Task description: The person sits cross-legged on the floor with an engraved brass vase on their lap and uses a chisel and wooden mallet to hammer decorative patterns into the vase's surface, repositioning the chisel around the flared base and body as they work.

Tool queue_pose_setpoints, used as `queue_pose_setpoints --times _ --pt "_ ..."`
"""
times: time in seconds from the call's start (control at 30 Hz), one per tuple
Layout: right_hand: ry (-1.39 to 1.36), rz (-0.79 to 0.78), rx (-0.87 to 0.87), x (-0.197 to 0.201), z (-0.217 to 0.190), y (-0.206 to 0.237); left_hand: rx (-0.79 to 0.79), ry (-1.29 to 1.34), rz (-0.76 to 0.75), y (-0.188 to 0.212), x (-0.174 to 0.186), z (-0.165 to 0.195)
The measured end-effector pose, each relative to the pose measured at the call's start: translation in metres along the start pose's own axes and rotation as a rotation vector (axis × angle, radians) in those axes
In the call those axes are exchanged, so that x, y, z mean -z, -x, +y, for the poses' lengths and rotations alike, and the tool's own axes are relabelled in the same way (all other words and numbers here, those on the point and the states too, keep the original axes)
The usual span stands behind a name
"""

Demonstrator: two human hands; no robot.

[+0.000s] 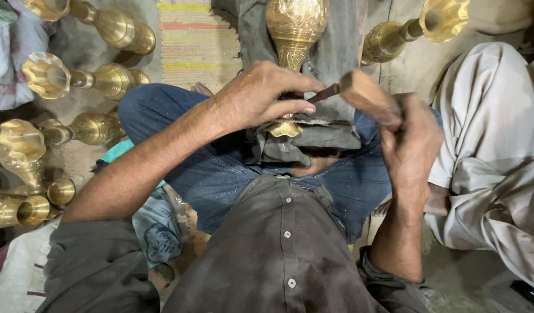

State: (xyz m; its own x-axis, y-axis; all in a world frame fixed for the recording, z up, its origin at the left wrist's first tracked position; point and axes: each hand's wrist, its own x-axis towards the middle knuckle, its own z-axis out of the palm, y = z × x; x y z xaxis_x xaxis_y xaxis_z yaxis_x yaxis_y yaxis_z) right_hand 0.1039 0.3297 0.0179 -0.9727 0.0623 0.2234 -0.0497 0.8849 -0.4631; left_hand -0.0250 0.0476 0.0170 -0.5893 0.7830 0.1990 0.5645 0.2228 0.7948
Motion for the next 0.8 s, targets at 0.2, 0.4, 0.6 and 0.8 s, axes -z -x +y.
queue_pose_setpoints --times 0.2,0.4,0.6,0.8 --pt "-0.147 -0.047 -0.075 0.000 0.001 -0.002 0.026 -0.010 -0.011 0.001 0.000 0.000" --pt "0.019 -0.034 0.013 0.003 -0.006 -0.001 -0.035 0.089 0.022 0.006 0.003 -0.006" --pt "0.013 -0.043 -0.022 0.002 -0.014 -0.004 -0.010 0.078 -0.008 0.010 0.003 -0.011" --pt "0.017 -0.039 0.084 0.006 -0.021 -0.011 0.007 0.110 -0.018 0.011 0.007 -0.011"
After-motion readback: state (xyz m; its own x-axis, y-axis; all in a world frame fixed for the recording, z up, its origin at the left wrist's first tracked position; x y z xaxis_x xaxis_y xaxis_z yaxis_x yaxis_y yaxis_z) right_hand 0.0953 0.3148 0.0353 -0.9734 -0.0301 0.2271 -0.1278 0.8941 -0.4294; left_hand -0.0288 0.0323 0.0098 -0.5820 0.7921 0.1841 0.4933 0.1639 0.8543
